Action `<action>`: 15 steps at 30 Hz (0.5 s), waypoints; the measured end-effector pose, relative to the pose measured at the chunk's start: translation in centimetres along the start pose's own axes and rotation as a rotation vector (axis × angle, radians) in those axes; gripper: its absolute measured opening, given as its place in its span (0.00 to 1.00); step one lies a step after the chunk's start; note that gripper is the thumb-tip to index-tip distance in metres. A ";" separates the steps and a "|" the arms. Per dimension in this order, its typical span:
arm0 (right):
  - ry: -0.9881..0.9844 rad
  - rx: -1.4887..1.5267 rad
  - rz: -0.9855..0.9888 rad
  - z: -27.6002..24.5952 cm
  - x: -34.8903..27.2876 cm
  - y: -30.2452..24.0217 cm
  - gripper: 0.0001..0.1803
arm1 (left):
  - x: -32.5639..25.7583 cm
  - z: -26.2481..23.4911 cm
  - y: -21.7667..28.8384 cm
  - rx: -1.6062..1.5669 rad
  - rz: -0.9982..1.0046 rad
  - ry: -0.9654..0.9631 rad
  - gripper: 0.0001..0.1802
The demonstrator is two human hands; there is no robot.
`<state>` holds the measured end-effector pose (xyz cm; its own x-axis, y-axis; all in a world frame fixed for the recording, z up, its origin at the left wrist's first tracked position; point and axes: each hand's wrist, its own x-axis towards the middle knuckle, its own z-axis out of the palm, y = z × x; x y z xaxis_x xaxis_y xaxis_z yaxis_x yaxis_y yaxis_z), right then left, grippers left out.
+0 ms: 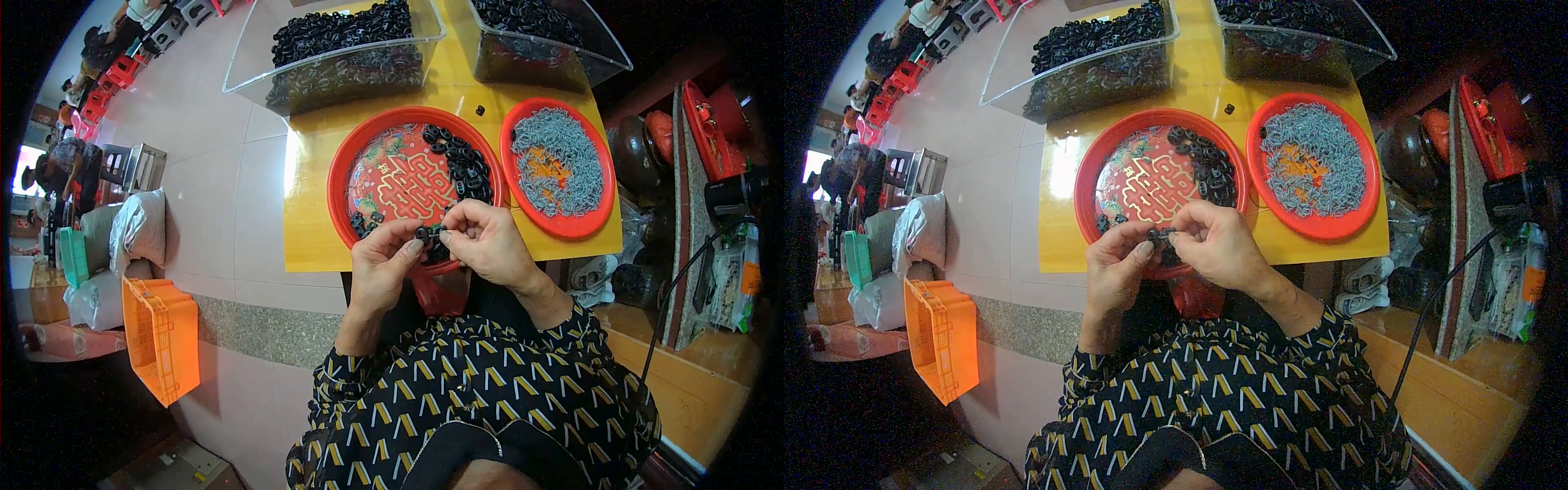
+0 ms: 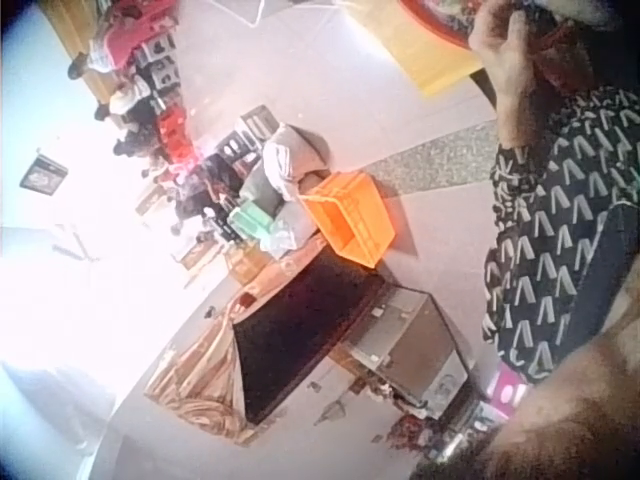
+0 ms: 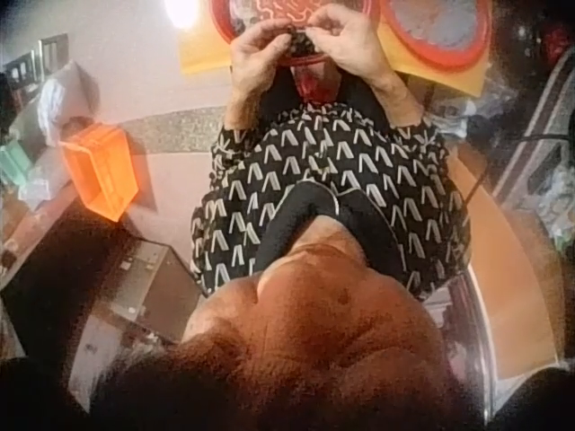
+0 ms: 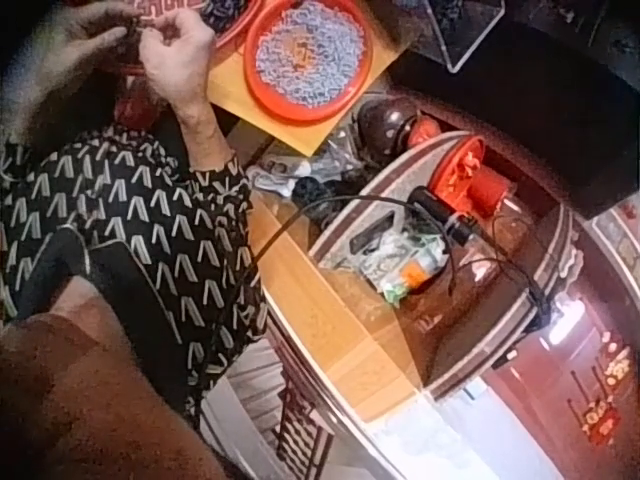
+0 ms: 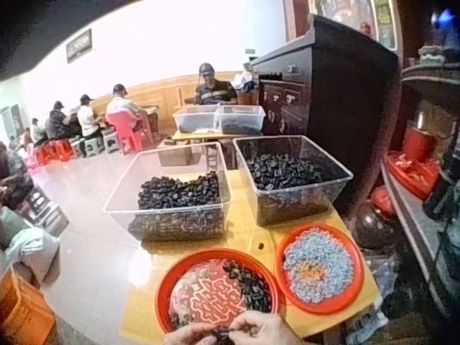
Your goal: The person assembles small plastic components by picking up the pieces from a tray, fitting them together by hand, and placing the assembled parts back into the tray.
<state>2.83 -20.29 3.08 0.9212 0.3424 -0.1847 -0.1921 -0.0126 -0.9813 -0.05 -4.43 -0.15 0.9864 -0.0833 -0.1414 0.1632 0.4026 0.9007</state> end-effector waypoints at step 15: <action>0.140 0.511 -0.067 2.2 0.3 1.3 0.05 | 0.1 1.9 -0.7 -0.408 0.042 0.174 0.09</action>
<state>2.06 -18.14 1.84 0.9667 0.1979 -0.1624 -0.2396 0.4762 -0.8460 -0.10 -6.47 -0.04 0.9751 0.0814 -0.2063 0.0820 0.7318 0.6765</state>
